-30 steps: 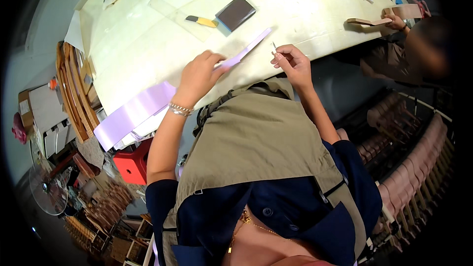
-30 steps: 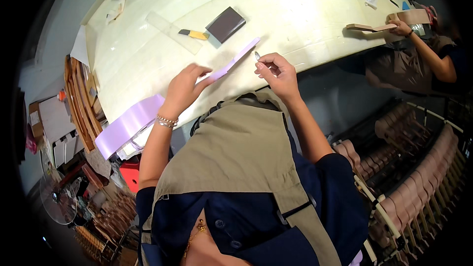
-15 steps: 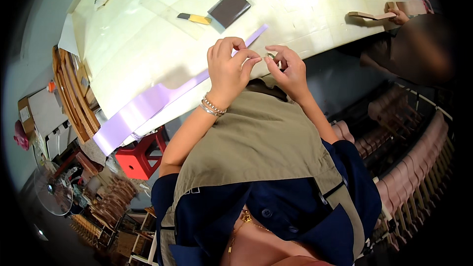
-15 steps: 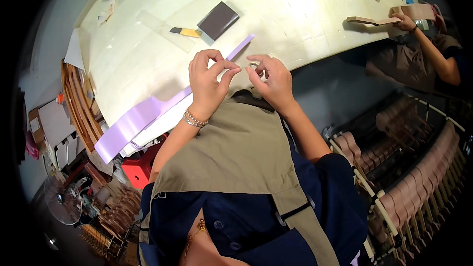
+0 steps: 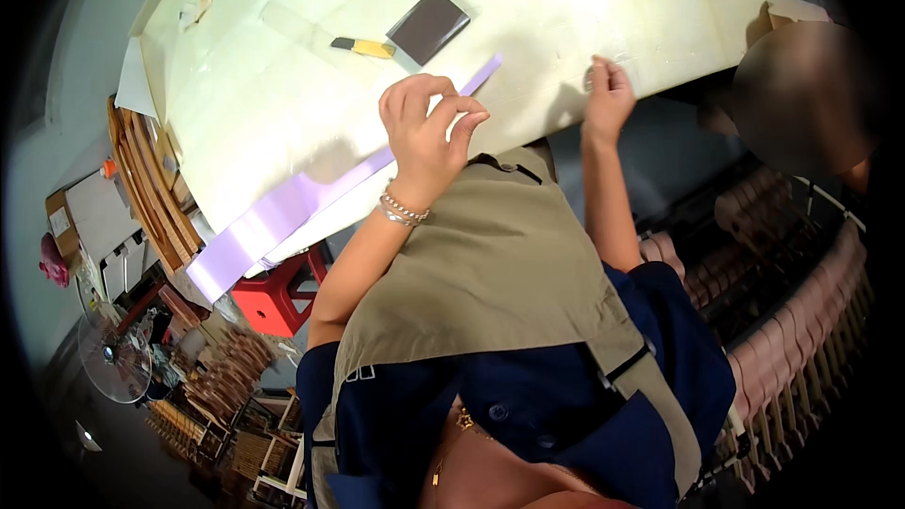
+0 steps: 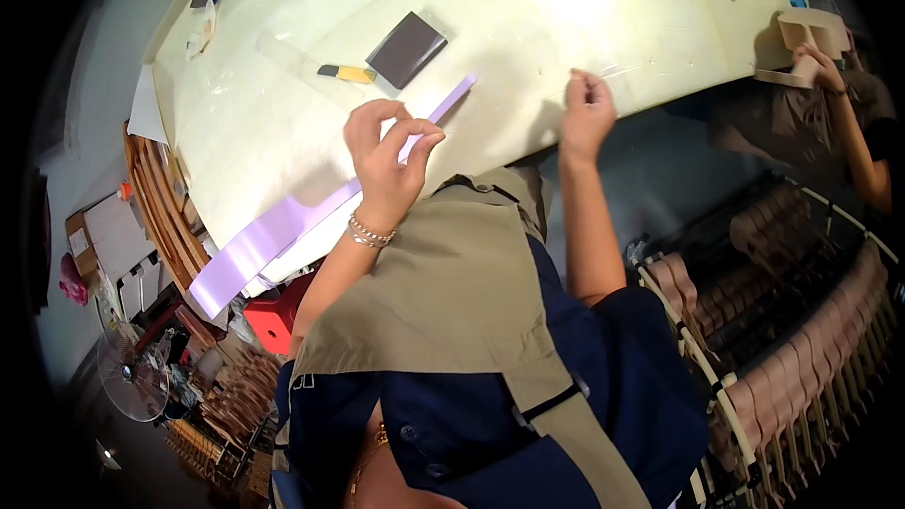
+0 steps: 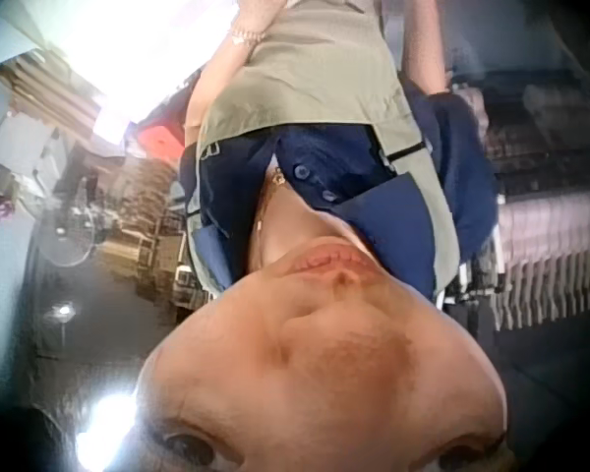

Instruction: The person sands the edges of a light purple guitar body using a sanding block and a utility knife. They repeatedly pick up the guitar body from a rack, smooth the edges, and return it to the rack. The person also uses a utility knife to trim or clean the edges of the guitar body.

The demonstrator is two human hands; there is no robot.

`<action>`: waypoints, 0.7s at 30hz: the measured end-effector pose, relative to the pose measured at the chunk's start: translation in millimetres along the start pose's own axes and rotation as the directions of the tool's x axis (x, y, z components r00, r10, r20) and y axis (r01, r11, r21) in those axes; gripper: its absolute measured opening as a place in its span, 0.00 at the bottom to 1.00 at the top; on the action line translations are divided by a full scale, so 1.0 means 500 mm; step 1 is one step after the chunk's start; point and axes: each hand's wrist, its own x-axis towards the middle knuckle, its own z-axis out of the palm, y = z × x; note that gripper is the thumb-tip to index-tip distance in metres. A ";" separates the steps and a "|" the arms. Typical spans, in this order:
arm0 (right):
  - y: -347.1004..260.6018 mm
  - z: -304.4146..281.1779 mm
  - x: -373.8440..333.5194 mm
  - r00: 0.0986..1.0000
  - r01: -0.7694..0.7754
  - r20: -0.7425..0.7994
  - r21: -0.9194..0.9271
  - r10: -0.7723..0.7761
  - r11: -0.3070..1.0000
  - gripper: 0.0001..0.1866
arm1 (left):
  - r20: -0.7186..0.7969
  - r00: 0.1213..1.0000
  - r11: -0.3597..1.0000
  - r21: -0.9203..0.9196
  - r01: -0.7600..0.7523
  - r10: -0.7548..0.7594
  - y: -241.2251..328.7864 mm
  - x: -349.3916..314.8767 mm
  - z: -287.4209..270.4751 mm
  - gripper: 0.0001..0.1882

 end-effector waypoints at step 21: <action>-0.006 0.064 0.069 0.764 0.645 0.436 -0.498 -0.475 0.580 0.23 | 0.549 0.597 0.701 -0.027 0.712 -0.585 -0.073 0.068 0.077 0.22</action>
